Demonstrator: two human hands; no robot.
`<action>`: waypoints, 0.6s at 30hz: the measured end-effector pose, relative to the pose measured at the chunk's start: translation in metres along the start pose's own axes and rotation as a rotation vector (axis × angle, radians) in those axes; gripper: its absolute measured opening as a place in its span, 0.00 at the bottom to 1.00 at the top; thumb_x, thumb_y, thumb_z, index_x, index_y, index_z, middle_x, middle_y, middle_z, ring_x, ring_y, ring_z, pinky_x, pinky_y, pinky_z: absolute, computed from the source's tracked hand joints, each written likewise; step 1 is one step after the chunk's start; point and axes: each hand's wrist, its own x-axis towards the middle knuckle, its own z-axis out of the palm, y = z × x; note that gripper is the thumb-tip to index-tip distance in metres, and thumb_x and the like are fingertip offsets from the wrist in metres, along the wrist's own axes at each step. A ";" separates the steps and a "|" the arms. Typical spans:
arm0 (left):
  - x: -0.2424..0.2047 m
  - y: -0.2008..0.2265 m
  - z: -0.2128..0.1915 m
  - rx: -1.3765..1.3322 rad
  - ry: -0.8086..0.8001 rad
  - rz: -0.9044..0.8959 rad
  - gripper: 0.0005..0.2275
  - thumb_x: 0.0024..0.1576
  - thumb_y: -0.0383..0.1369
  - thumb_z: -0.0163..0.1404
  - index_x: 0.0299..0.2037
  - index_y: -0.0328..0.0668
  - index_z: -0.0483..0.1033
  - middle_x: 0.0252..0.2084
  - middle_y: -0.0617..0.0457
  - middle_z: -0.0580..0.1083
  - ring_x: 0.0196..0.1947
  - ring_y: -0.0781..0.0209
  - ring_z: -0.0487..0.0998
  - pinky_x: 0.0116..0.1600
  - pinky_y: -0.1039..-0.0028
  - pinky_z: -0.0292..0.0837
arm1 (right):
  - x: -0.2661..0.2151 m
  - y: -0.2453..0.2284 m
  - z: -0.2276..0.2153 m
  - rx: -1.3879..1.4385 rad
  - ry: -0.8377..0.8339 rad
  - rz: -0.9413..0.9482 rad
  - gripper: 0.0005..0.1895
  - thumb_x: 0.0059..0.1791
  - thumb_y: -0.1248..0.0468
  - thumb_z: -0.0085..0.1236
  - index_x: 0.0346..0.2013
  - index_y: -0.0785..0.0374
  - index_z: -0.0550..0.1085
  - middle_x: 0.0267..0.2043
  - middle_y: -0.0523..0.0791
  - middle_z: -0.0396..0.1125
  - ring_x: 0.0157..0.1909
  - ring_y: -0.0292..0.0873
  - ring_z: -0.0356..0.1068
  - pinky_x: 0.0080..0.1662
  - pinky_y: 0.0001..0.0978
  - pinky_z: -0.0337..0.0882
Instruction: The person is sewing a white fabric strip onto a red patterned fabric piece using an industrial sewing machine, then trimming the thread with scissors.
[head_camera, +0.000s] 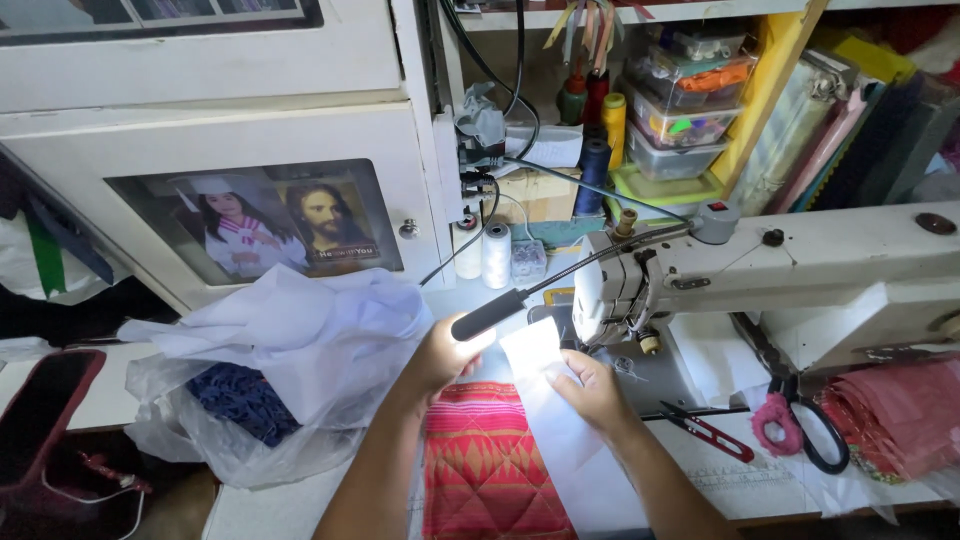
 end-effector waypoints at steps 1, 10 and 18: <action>-0.015 0.019 -0.004 -0.052 -0.197 -0.103 0.08 0.55 0.34 0.63 0.35 0.38 0.81 0.25 0.48 0.77 0.23 0.64 0.77 0.29 0.78 0.72 | 0.002 0.011 0.000 -0.224 0.069 -0.166 0.05 0.45 0.67 0.63 0.34 0.63 0.82 0.27 0.50 0.75 0.31 0.44 0.75 0.33 0.36 0.75; -0.017 -0.015 0.033 -0.716 -0.658 -0.312 0.04 0.63 0.31 0.51 0.42 0.39 0.72 0.40 0.49 0.77 0.44 0.60 0.80 0.51 0.72 0.79 | -0.028 -0.039 0.020 -0.802 -0.102 -0.742 0.07 0.47 0.69 0.53 0.39 0.64 0.73 0.27 0.45 0.62 0.29 0.47 0.62 0.31 0.38 0.66; -0.013 -0.016 0.035 -0.637 -0.336 -0.221 0.11 0.50 0.21 0.61 0.27 0.45 0.69 0.24 0.58 0.67 0.23 0.72 0.67 0.24 0.81 0.59 | -0.038 -0.033 0.029 -1.111 -0.031 -0.890 0.33 0.34 0.75 0.46 0.52 0.56 0.76 0.30 0.43 0.63 0.21 0.47 0.57 0.20 0.42 0.59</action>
